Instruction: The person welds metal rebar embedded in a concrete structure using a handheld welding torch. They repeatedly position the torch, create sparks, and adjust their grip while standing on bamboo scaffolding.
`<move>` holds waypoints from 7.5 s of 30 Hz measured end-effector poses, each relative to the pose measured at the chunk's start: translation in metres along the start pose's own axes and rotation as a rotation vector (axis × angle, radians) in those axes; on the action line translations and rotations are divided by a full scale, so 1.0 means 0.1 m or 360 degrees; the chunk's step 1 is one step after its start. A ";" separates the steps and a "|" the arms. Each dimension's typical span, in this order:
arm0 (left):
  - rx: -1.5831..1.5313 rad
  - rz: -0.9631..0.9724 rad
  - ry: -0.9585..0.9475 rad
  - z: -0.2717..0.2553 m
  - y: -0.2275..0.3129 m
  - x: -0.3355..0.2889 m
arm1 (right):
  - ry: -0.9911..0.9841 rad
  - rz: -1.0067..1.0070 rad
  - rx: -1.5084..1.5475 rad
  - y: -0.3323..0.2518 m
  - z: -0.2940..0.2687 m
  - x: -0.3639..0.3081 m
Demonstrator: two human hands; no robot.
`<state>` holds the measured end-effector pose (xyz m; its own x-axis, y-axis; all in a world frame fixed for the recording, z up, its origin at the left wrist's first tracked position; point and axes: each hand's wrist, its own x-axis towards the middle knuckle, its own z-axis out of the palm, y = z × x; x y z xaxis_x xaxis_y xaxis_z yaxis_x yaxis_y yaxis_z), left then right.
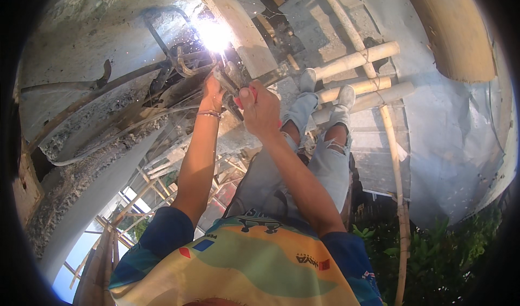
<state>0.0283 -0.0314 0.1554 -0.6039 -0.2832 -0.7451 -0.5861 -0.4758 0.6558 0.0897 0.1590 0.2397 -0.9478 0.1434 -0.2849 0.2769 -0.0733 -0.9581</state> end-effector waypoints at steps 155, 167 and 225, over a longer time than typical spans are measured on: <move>0.2567 0.3295 0.2435 -0.73 3.93 -3.81 | 0.0012 -0.0116 0.0177 0.15 0.04 0.09; 0.2595 0.3264 0.2460 -0.76 3.94 -3.81 | 0.0036 -0.0081 0.0167 0.17 0.11 0.12; 0.2617 0.3278 0.2438 -0.78 3.97 -3.81 | -0.0081 0.0095 0.0180 0.05 0.07 0.20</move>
<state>0.0681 -0.1774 0.6897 -0.4709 0.3967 0.7880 -0.3939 0.7047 -0.5901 0.0714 0.1546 0.2295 -0.9378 0.0857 -0.3365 0.3160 -0.1912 -0.9293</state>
